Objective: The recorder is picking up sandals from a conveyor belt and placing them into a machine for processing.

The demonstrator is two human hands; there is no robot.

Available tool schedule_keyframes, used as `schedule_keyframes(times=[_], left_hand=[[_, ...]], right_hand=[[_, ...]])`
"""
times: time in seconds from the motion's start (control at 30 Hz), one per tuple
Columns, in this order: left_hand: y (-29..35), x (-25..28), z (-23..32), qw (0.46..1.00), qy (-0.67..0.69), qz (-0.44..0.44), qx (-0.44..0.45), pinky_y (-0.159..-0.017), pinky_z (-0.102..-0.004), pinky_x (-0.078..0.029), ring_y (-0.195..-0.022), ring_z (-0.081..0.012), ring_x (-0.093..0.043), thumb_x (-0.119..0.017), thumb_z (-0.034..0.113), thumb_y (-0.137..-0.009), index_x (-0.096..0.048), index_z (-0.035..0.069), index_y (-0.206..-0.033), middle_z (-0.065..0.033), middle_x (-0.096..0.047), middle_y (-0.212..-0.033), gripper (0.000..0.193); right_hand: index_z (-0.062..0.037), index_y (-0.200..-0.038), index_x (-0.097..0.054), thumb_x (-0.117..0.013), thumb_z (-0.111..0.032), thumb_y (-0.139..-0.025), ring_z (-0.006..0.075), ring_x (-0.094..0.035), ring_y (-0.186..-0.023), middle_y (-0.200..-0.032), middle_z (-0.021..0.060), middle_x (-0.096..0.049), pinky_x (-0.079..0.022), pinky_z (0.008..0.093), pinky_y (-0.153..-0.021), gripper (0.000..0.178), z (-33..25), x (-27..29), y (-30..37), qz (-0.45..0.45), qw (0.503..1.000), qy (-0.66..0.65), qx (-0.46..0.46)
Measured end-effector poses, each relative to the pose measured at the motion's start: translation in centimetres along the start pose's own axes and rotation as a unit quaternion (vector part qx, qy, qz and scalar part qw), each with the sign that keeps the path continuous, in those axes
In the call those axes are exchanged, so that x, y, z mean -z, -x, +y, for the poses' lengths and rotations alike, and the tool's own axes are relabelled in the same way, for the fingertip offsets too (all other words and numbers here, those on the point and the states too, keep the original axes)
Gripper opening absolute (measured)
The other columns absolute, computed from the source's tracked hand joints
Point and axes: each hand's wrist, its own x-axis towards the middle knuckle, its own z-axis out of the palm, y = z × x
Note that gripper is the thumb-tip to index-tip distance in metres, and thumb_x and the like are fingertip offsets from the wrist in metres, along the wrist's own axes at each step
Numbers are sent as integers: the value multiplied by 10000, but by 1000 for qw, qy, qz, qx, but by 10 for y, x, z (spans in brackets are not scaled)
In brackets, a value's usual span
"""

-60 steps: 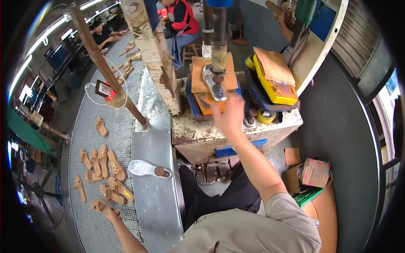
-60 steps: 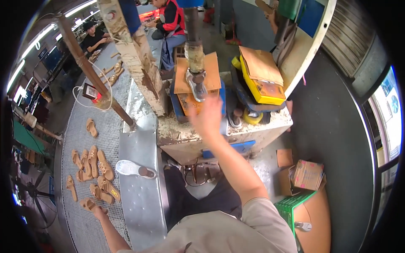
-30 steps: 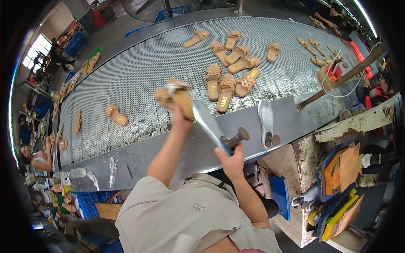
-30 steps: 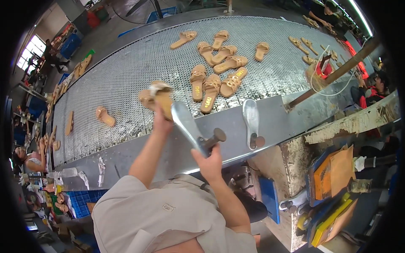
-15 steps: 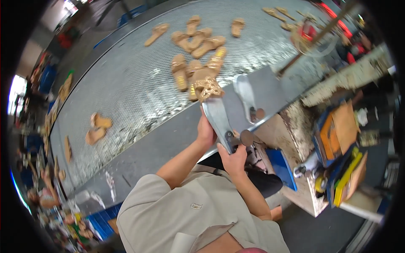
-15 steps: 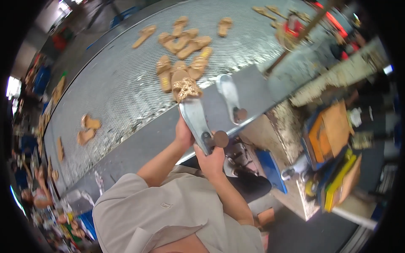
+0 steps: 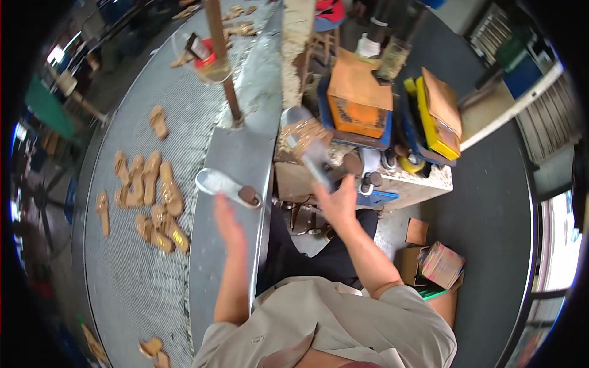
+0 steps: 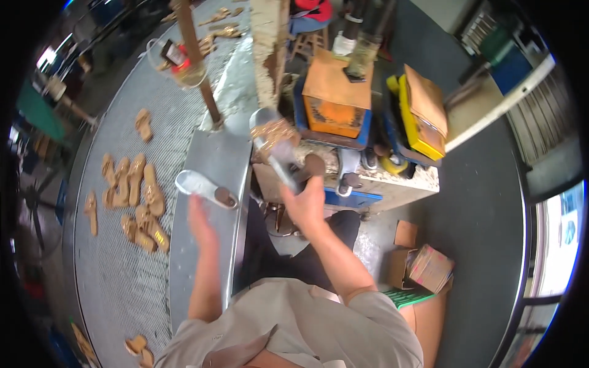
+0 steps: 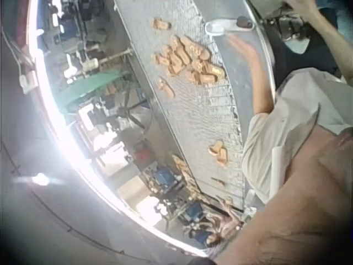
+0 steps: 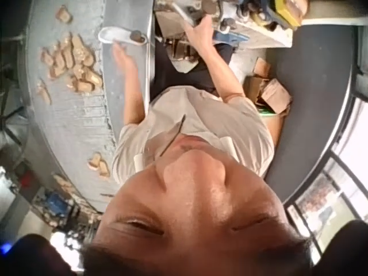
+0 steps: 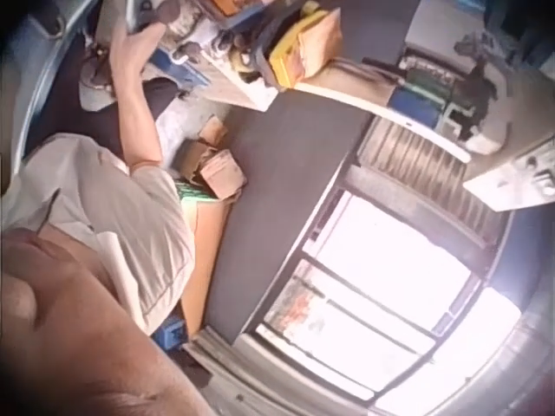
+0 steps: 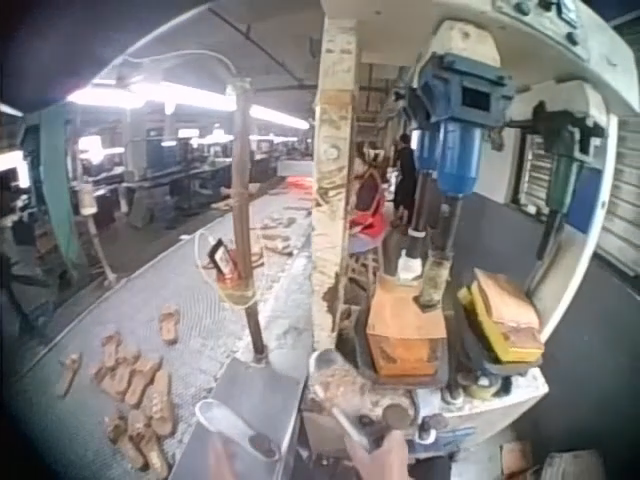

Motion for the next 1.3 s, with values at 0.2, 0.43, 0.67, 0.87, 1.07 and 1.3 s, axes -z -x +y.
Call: schedule_keyframes(times=[0.2, 0.43, 0.67, 0.87, 1.07, 1.3], left_hand=[[-32, 194, 19, 778, -565, 250, -114, -1077, -534, -437, -1229, -425, -582, -667, 347, -987, -632, -24, -1366, -249, -654, -1294, 532], [-38, 247, -68, 757, -605, 246, -5, -1233, -584, -274, -1477, -476, -375, -667, 590, -873, -506, 24, -1496, -303, -431, -1573, 857], [-37, 265, -53, 744, -581, 272, 187, -1107, -532, -458, -1259, -446, -566, -690, 491, -951, -535, -21, -1377, -297, -619, -1281, 684], [-58, 254, -42, 775, -426, 387, 261, -1023, -475, -540, -1195, -413, -659, -970, 341, -711, -506, -53, -1342, -276, -666, -1257, 877], [-21, 286, -50, 891, -258, 330, 175, -906, -396, -586, -1059, -313, -733, -887, 170, -811, -547, -22, -1322, -187, -725, -1225, 643], [-64, 330, 44, 933, -242, 186, 190, -921, -417, -564, -1069, -282, -703, -703, 92, -888, -565, -11, -1366, -169, -716, -1184, 508]], right_hand=[[67, -1093, -542, -882, -317, -789, 497, -591, -1051, -1082, 319, -610, -470, 556, -855, 596, 86, -16, -167, 153, 934, 286, 149], [3, -982, -642, -669, -870, -768, 377, -671, -850, -950, 178, -674, -543, 498, -641, 900, 105, 29, -247, 334, 731, 574, 155], [83, -1382, -566, -718, -128, -934, 447, -602, -1234, -1347, 287, -611, -456, 525, -1099, 518, 77, -38, 28, -137, 968, 70, 198], [62, -1335, -577, -764, -209, -894, 509, -418, -1429, -1455, 298, -520, -360, 588, -1187, 550, 57, -138, 135, -355, 868, -10, 348], [57, -1343, -566, -766, -231, -881, 532, -329, -1482, -1514, 319, -448, -303, 625, -1223, 580, 65, -145, 148, -372, 859, 61, 345], [45, -1321, -555, -746, -201, -889, 541, -348, -1467, -1516, 308, -442, -315, 643, -1203, 532, 68, -137, 144, -353, 871, 72, 334]])
